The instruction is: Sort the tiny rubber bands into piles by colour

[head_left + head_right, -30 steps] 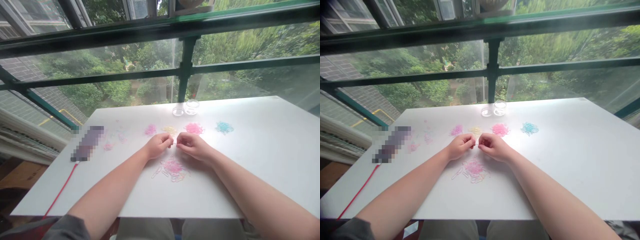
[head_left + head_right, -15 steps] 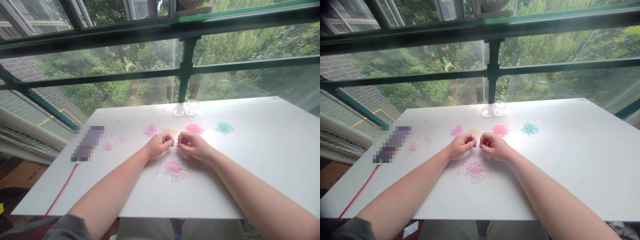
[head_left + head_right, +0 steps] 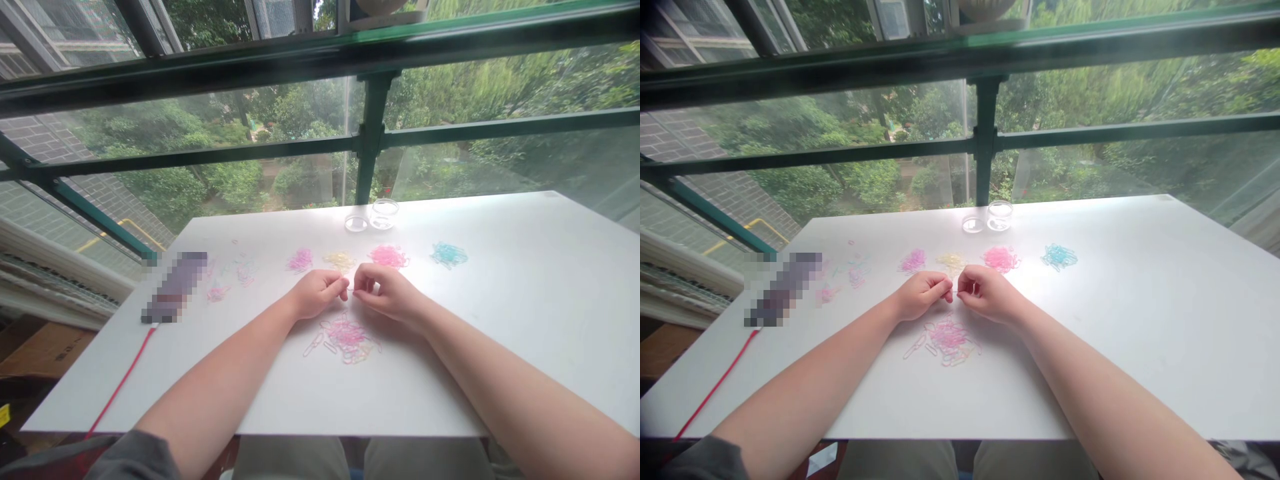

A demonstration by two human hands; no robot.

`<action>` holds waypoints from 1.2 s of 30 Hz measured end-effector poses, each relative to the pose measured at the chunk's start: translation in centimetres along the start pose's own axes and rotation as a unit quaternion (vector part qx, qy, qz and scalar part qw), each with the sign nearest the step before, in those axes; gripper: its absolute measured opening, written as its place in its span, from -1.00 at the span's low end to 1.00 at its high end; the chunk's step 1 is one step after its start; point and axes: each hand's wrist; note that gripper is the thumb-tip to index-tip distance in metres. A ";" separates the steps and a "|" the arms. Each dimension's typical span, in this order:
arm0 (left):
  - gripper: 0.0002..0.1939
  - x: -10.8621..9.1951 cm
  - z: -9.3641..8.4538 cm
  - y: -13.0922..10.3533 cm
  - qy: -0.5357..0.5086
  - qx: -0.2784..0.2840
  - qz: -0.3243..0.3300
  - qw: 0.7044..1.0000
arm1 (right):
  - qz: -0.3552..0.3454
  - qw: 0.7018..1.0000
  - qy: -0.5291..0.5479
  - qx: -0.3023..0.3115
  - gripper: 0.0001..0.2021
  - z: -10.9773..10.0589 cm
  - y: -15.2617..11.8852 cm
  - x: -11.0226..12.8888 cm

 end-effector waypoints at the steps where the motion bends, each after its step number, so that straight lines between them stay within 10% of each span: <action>1: -0.56 0.0 0.0 0.0 -0.001 0.001 -0.002 1.000 | 0.000 1.000 -0.001 0.000 -0.94 0.0 0.0 0.0; 36: -0.82 -0.3 -0.1 0.0 -0.067 -0.029 -0.012 0.997 | 0.002 1.000 0.015 -0.002 -0.93 -0.1 0.0 -0.1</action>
Point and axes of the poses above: each hand's wrist, its own y-axis towards the middle knuckle, its own z-axis out of the palm, x = y × z, and after that the axes turned 3 degrees about -x, right-handed
